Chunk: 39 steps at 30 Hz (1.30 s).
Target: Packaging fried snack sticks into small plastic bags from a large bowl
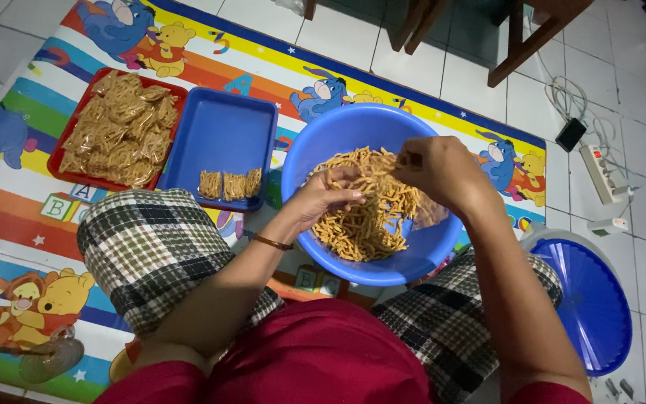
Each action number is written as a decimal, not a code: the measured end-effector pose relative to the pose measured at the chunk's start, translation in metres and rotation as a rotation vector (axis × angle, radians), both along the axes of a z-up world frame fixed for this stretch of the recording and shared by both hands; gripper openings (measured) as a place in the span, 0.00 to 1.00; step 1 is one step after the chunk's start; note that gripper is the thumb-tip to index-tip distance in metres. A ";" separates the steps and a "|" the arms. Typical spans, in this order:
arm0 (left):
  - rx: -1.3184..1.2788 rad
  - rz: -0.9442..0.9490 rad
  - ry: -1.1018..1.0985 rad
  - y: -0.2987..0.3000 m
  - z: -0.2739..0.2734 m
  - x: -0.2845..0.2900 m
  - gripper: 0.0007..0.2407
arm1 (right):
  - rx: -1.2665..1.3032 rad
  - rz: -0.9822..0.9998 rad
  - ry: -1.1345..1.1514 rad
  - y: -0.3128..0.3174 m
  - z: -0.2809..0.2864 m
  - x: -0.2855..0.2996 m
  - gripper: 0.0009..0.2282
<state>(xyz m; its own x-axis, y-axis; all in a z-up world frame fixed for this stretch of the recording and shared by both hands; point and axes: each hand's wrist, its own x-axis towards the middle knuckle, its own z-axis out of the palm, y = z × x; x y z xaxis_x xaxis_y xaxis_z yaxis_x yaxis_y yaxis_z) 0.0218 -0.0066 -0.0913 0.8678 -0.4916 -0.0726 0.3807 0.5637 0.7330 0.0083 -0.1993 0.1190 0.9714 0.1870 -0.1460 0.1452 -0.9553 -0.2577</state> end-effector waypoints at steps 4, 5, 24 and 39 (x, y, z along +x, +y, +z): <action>-0.032 0.026 0.023 -0.001 -0.003 -0.002 0.15 | 0.109 0.056 0.036 0.014 0.011 -0.003 0.06; -0.030 0.029 0.017 -0.001 -0.004 -0.002 0.15 | 0.134 0.065 0.058 0.017 0.015 -0.004 0.06; -0.092 0.057 -0.020 -0.004 -0.014 0.002 0.17 | 0.112 0.103 -0.273 -0.011 -0.013 0.000 0.07; -0.046 0.034 0.037 -0.007 -0.031 0.002 0.16 | 0.712 0.010 -0.007 -0.005 -0.042 0.003 0.13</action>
